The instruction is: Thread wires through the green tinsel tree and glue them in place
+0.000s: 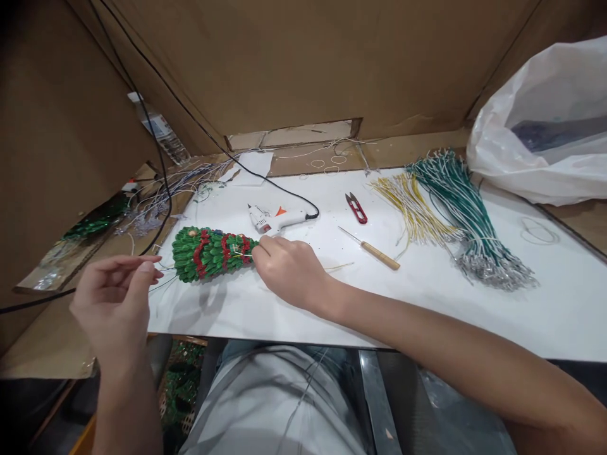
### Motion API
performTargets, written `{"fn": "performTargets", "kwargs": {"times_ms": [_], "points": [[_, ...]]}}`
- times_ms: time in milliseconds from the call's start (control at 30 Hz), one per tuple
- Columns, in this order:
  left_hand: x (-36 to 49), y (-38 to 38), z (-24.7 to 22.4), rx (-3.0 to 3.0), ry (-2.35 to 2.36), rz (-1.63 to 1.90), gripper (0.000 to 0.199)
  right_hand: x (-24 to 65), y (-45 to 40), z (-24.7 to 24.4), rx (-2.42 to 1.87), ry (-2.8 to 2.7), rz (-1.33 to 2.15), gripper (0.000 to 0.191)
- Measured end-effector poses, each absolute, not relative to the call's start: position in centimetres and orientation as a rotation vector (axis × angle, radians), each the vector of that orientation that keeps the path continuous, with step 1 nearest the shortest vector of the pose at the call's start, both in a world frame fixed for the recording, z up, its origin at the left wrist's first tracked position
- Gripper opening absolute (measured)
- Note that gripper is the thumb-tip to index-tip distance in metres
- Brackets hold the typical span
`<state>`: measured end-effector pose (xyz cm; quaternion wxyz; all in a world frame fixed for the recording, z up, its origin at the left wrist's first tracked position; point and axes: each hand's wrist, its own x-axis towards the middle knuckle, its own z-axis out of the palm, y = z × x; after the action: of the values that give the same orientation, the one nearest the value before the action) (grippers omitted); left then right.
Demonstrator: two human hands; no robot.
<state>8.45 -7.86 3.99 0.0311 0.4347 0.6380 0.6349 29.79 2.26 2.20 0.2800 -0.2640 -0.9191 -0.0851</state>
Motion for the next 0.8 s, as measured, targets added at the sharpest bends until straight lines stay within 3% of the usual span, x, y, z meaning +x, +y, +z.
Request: {"fn": "performTargets", "kwargs": {"times_ms": [167,467,800], "points": [[7.6,-7.4,2.5,1.318,1.967,1.883,0.022,29.7,1.6,1.5,-0.586,-2.468,-0.396,0.025],[7.2,-6.9,1.7,1.305,2.054,1.738,0.03,29.6,0.9,0.9,-0.529,-2.607,-0.394,0.022],[6.2,-6.6,1.2,1.27,2.037,1.674,0.032,29.0,1.0,1.7,-0.712,-2.619,-0.116,0.023]]}}
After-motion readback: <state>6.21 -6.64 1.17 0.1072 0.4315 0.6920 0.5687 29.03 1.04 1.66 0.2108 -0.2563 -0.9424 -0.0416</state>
